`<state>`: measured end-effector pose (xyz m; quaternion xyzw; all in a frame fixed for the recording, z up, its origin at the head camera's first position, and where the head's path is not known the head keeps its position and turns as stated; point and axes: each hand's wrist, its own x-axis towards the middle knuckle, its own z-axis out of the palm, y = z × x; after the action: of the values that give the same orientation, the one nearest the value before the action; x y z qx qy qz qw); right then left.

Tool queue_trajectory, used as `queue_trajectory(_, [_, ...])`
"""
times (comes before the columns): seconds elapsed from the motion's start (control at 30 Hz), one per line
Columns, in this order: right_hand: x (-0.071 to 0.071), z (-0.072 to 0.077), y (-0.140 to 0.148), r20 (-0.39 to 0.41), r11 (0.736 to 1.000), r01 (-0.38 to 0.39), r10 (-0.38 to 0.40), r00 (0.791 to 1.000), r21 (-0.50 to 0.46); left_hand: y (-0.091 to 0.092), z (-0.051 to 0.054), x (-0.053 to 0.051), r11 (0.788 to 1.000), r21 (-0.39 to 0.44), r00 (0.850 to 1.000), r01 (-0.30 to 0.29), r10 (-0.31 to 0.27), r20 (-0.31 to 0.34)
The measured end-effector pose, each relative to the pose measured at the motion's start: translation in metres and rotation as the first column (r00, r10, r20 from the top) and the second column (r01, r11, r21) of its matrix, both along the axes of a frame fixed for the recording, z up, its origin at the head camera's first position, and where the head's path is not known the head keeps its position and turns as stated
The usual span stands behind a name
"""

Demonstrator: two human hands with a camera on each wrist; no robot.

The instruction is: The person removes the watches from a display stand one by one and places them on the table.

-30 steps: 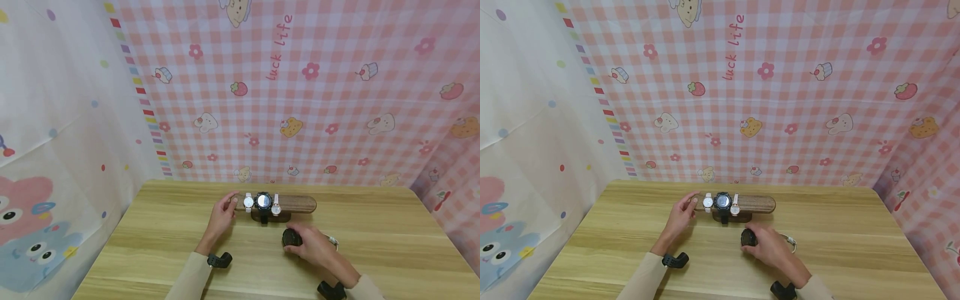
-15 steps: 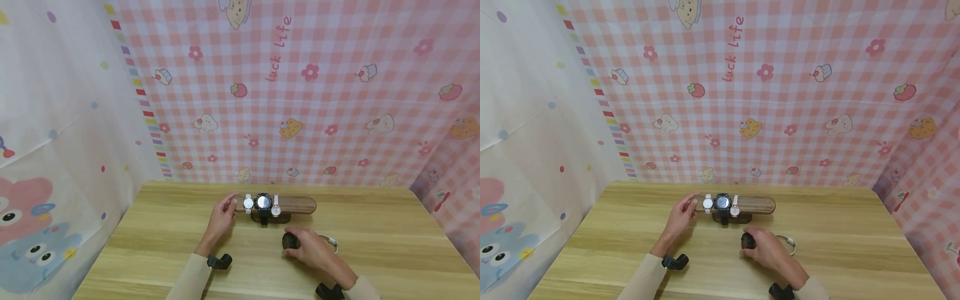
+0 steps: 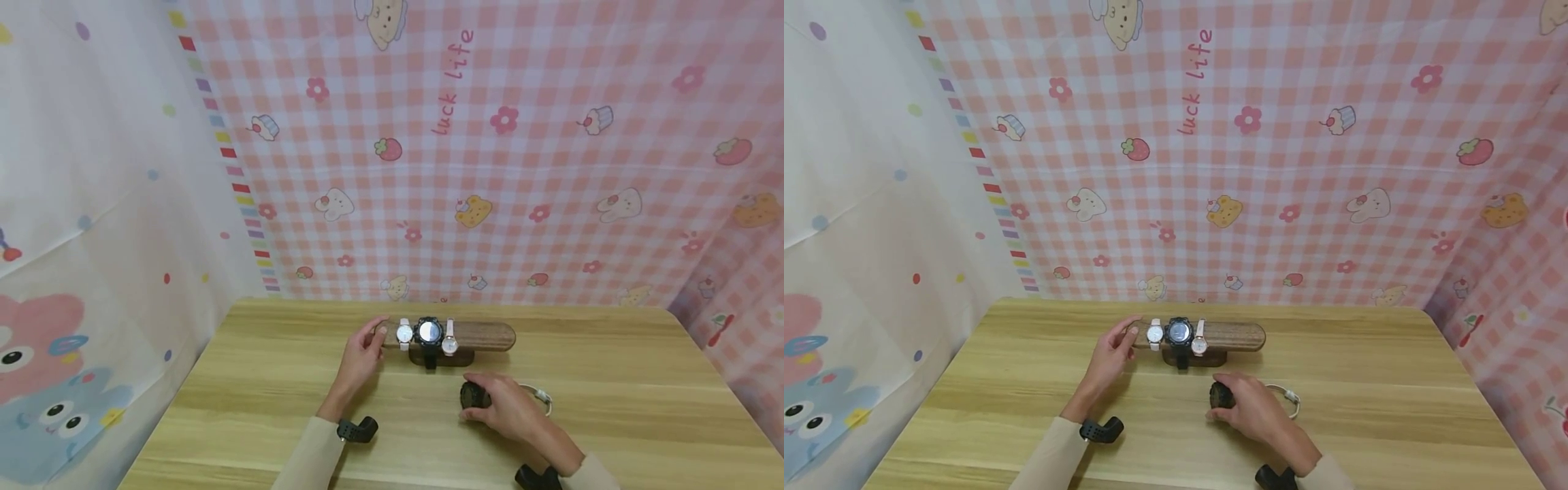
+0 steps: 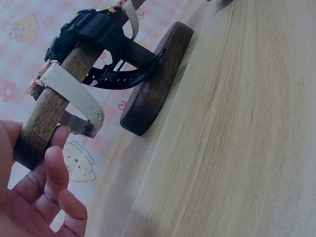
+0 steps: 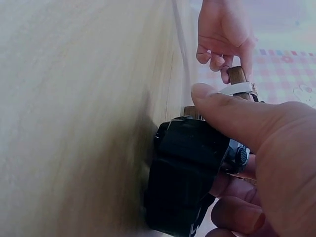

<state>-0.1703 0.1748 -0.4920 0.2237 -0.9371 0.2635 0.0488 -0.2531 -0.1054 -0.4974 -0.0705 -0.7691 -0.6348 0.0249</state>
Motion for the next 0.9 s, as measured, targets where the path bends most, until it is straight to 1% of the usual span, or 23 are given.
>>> queue_trajectory(0.1, [0.001, 0.000, 0.000, -0.004, 1.000, 0.004, -0.004, 1.000, -0.006, 0.001, 0.012, 0.006, 1.000, -0.001, 1.000, 0.012, -0.012, 0.005])
queue_trajectory(0.2, [0.001, 0.001, 0.000, -0.001, 1.000, 0.010, -0.010, 1.000, -0.010, 0.002, 0.021, 0.011, 1.000, -0.009, 1.000, 0.014, -0.014, 0.001])
queue_trajectory(0.23, [0.001, 0.001, 0.000, 0.000, 1.000, 0.012, -0.012, 1.000, -0.011, 0.002, 0.021, 0.011, 1.000, -0.009, 1.000, 0.014, -0.014, 0.000])
queue_trajectory(0.3, [0.002, 0.001, 0.000, 0.004, 1.000, 0.015, -0.015, 1.000, -0.012, 0.002, 0.016, 0.008, 1.000, -0.007, 1.000, 0.012, -0.012, 0.001])
queue_trajectory(0.47, [0.002, 0.003, 0.000, 0.021, 0.999, 0.029, -0.028, 0.999, -0.027, 0.000, -0.004, -0.003, 1.000, -0.005, 1.000, -0.006, 0.006, -0.004])
queue_trajectory(0.57, [0.002, 0.005, 0.001, 0.045, 0.998, 0.044, -0.042, 0.998, -0.045, 0.000, -0.008, -0.005, 1.000, -0.007, 1.000, -0.013, 0.013, -0.016])
queue_trajectory(0.77, [0.000, 0.010, 0.001, 0.023, 0.993, 0.051, -0.049, 0.999, -0.108, -0.001, -0.008, -0.005, 1.000, -0.002, 1.000, -0.006, 0.006, -0.013])
queue_trajectory(0.9, [-0.002, 0.015, 0.002, 0.016, 0.988, 0.074, -0.073, 0.997, -0.136, 0.001, 0.010, 0.006, 1.000, -0.002, 1.000, 0.006, -0.006, -0.003])
